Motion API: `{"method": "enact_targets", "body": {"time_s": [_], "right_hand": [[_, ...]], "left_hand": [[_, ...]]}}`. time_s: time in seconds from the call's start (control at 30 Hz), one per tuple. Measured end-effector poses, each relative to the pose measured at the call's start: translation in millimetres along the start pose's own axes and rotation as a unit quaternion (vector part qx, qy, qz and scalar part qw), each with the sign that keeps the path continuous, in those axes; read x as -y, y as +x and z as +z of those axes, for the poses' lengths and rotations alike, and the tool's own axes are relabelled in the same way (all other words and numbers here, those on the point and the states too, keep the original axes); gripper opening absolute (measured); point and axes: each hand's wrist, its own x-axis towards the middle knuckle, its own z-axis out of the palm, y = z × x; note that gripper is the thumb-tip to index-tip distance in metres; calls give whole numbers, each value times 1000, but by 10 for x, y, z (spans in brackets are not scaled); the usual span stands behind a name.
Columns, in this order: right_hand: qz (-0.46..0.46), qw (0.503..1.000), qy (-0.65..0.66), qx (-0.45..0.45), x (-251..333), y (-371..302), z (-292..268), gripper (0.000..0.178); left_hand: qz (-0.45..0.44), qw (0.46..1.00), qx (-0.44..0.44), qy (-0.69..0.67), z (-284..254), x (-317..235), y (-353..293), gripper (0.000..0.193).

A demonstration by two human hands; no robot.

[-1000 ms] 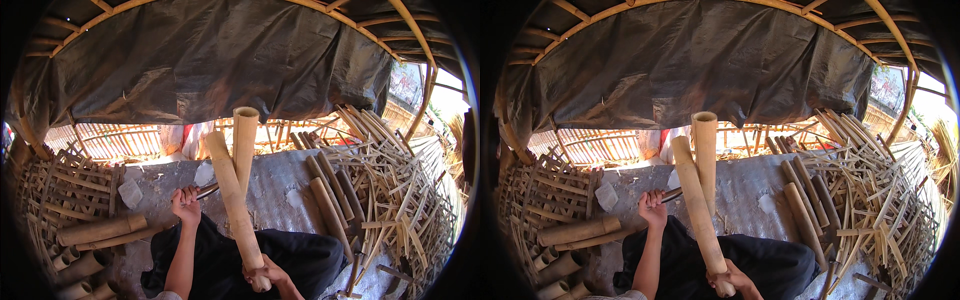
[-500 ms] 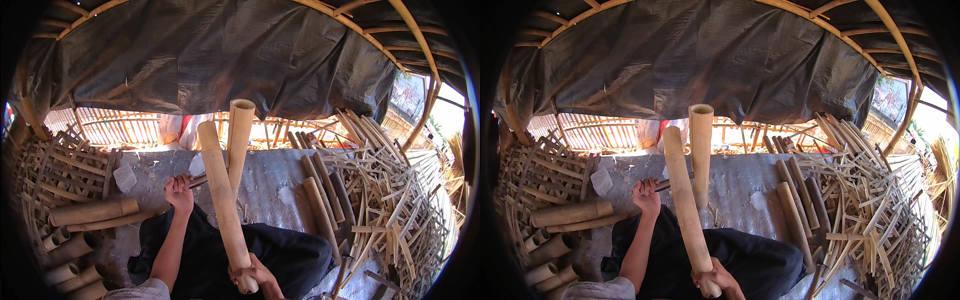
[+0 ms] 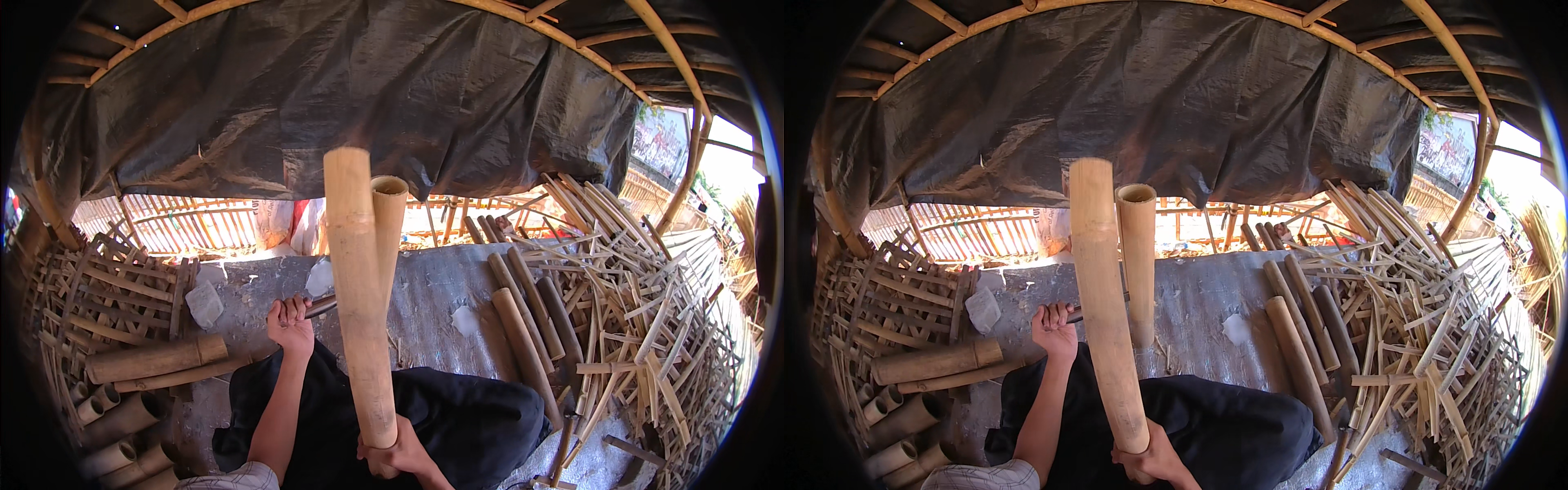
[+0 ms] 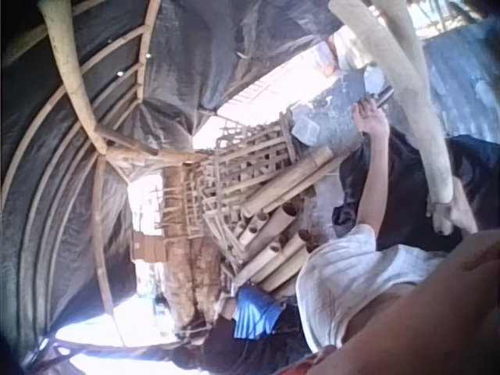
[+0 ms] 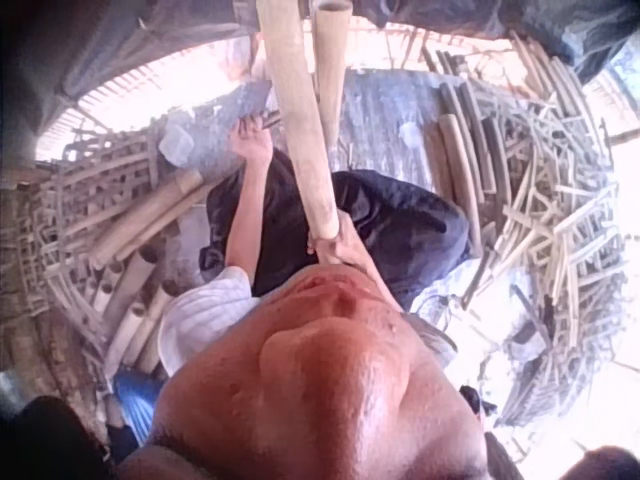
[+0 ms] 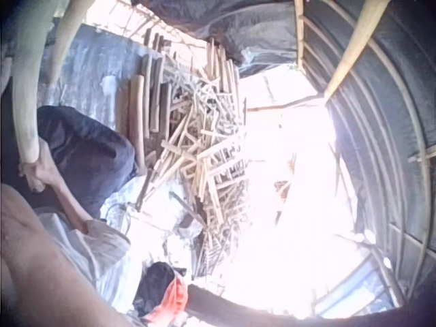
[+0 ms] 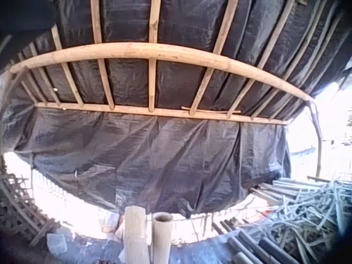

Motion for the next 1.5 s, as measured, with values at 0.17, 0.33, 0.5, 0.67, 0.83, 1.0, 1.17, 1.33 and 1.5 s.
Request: {"method": "enact_targets", "body": {"time_s": [0.17, 0.33, 0.5, 0.67, 0.83, 1.0, 1.17, 1.33, 1.5], "right_hand": [[28, 976, -168, -138, 77, 170, -94, 48], [51, 964, -230, -121, 96, 29, -83, 52], [-129, 958, -183, -181, 215, 129, 71, 38], [11, 965, -196, -171, -24, 106, -246, 48], [-3, 961, -189, -201, 339, -189, -25, 38], [-25, 967, -148, -204, 60, -92, -152, 30], [30, 977, -113, -176, 245, -127, -147, 30], [-44, 973, -101, -203, 277, -181, -71, 19], [81, 975, -120, -169, -38, -9, -300, 29]], "left_hand": [[-7, 998, 20, 51, 159, 33, 30, 41], [-13, 1000, 13, -4, 66, 6, -5, 42], [-30, 998, 11, 48, 80, 28, -4, 43], [-38, 997, 37, 62, 60, 184, -66, 40], [-36, 996, 59, 48, 32, -2, -19, 37], [-99, 992, 72, -22, 15, 231, -99, 43], [-89, 988, 121, 32, 126, 210, -94, 34], [-82, 997, -1, 11, 183, 266, -223, 42], [-55, 997, 56, 19, -9, 293, -140, 39]]}}
